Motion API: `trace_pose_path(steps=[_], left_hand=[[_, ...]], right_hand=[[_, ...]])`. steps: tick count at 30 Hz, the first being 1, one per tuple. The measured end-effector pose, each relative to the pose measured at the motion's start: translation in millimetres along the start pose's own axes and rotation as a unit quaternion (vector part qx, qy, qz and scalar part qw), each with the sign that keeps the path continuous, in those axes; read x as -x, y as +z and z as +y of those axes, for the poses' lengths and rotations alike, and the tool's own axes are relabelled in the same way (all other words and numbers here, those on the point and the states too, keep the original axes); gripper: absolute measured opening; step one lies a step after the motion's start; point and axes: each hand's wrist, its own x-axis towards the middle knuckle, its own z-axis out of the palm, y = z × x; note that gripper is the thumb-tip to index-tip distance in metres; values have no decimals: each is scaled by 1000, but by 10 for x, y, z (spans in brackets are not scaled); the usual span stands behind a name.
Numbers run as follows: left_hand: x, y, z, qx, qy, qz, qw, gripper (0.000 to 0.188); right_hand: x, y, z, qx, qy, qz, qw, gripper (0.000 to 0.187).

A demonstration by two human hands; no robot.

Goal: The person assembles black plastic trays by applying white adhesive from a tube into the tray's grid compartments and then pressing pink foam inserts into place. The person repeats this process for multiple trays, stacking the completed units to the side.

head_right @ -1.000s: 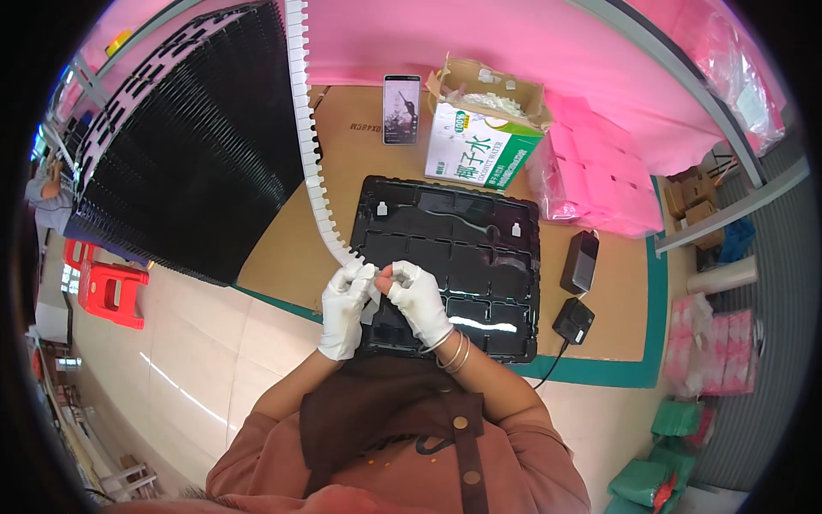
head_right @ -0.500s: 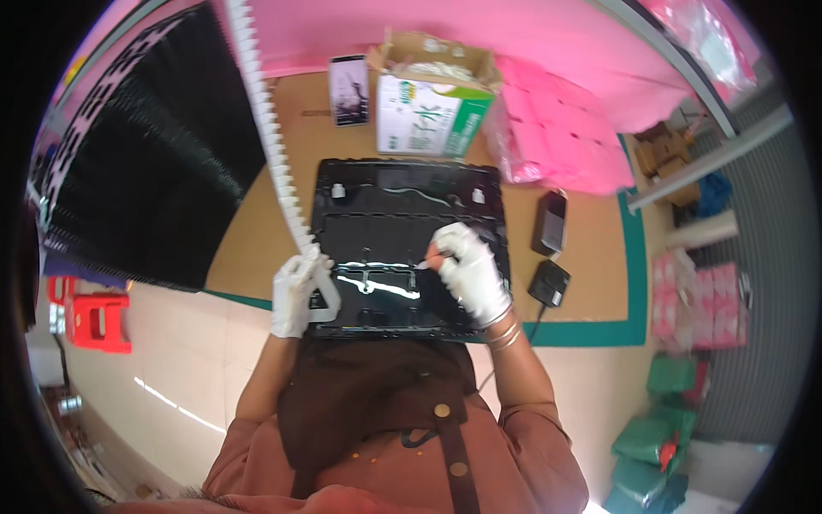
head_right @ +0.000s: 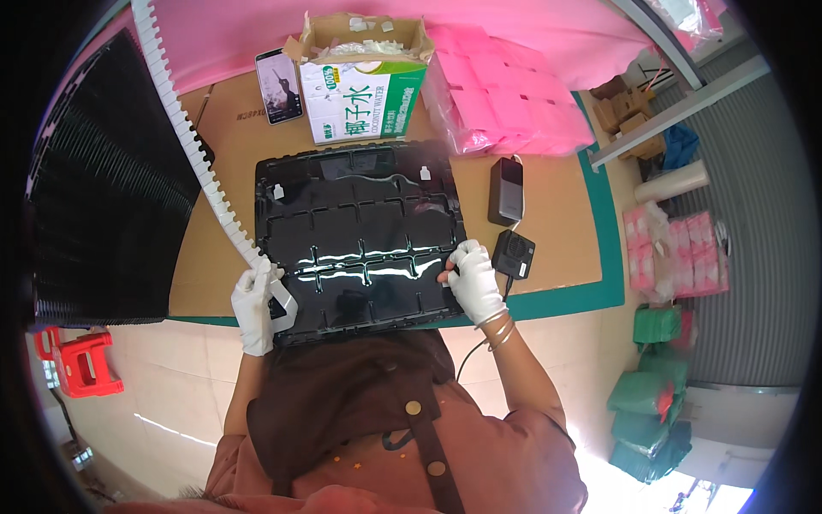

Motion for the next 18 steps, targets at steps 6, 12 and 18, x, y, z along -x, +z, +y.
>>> trace_pose_path(steps=[6,12,18], left_hand=[[17,-3,-13,-33,29,7,999,25],[-11,-14,-20,-46,16,10,999,23],[7,8,-18,-18,19,12,1000,23]], right_hand=[[-4,-51,57,36,-23,-19,999,27],[-16,-153,36,57,-49,-80,994,33],[-15,-221,125,4,-46,-105,993,30]])
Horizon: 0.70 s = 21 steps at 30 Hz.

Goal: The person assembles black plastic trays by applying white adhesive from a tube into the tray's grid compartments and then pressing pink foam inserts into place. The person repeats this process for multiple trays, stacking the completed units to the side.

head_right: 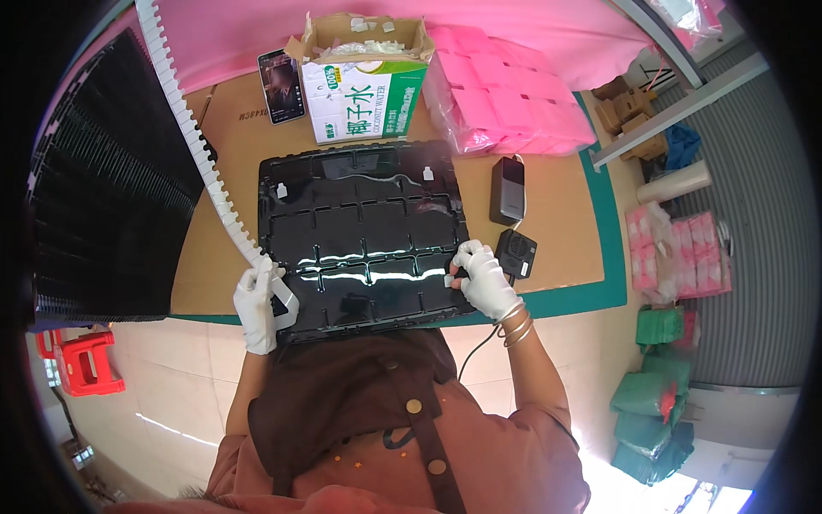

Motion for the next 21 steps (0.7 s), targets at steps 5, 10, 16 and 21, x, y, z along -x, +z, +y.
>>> trace_pose_path(steps=[5,10,16,21], left_hand=[[-42,-26,-88,19,12,-5,1000,23],[-17,-9,-37,36,4,-8,999,24],[18,11,33,37,-4,-5,999,23],[3,-11,46,27,-20,-11,999,23]], right_hand=[[-39,40,-94,43,21,25,999,27],[-27,168,-19,35,5,77,996,26],[33,209,148,-51,-48,99,993,29],[32,141,111,-66,-49,81,993,30]])
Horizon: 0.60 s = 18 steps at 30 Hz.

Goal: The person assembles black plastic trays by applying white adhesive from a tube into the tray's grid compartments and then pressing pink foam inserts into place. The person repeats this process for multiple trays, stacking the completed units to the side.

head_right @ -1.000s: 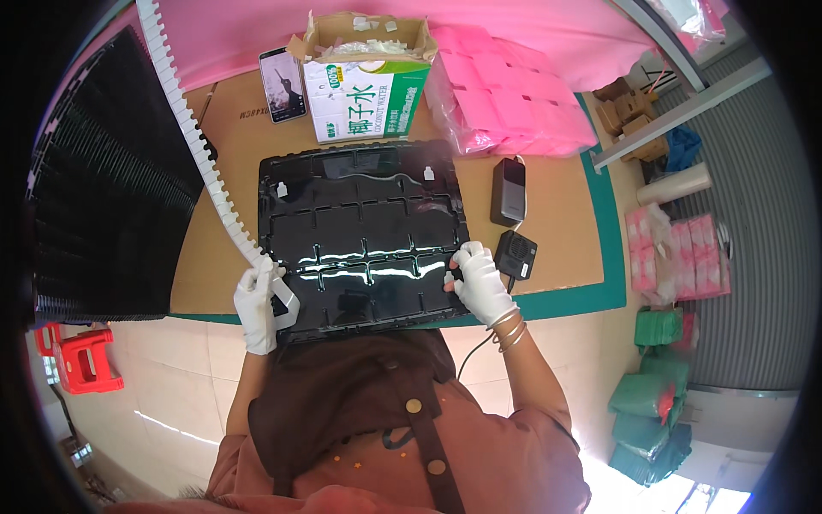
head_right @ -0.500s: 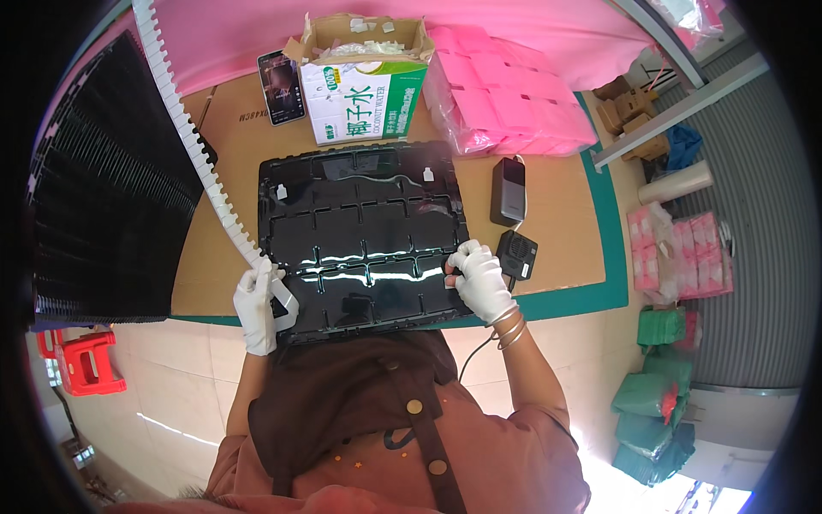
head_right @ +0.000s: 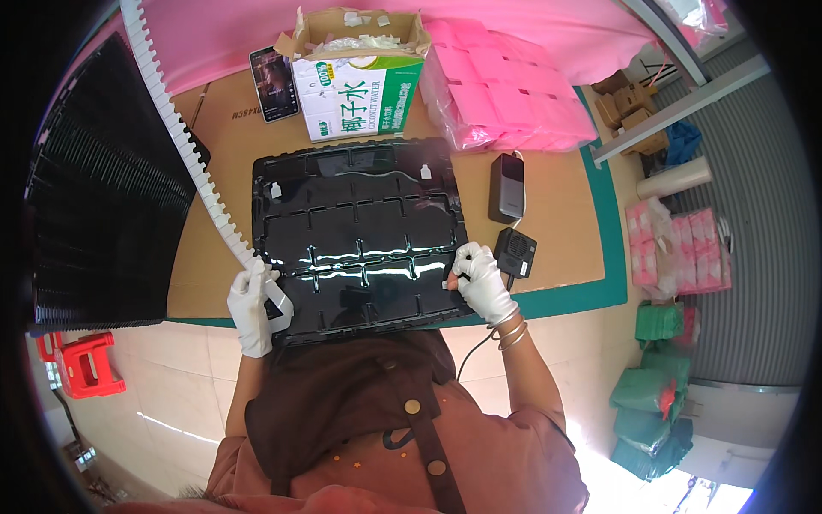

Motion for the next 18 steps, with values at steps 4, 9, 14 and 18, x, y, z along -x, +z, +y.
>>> trace_pose_path(steps=[4,9,14,18], left_hand=[[4,9,-4,17,8,0,1000,23],[-7,-3,-24,16,4,-1,1000,22],[-7,-11,-18,10,0,-5,1000,22],[-22,-14,-53,22,5,-6,1000,22]], right_hand=[[12,44,-12,35,9,19,999,26],[57,168,-47,54,66,59,995,25],[79,81,-8,46,26,28,998,25],[46,12,-106,39,12,7,999,24]])
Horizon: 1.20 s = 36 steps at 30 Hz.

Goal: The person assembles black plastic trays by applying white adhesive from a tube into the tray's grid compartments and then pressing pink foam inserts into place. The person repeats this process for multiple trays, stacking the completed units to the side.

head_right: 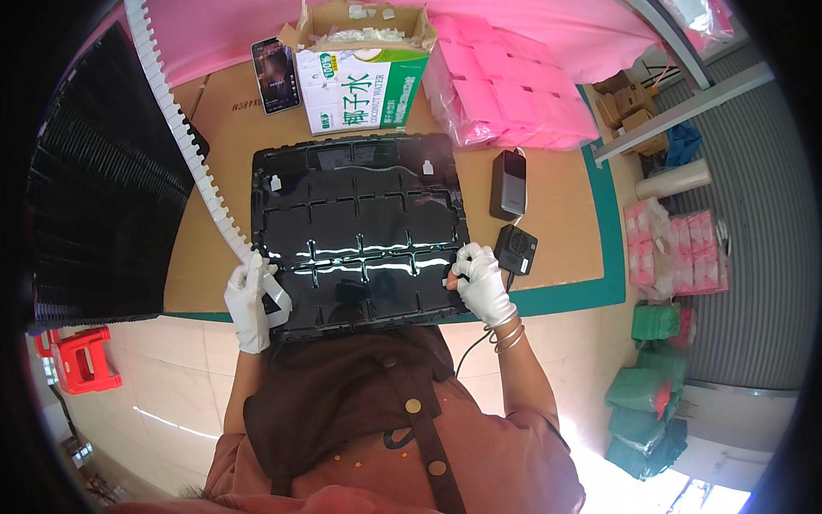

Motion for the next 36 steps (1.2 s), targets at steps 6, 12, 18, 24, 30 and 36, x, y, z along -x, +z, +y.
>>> trace_pose_path(steps=[6,12,18,24,30,36], left_hand=[[8,-4,10,-2,1,8,1000,22],[12,4,43,-12,-6,10,1000,22],[0,1,-22,4,17,14,1000,23],[-4,11,-34,8,21,17,1000,21],[10,14,-18,3,16,20,1000,20],[24,48,26,-17,14,28,999,22]], right_hand=[[-54,-130,-26,-16,7,-89,996,23],[-48,-216,115,-85,6,-122,989,21],[29,-177,194,-289,160,-101,939,19],[-10,80,-18,34,19,13,999,21],[-33,186,-195,97,44,78,991,20],[-56,202,-154,112,62,50,991,21]])
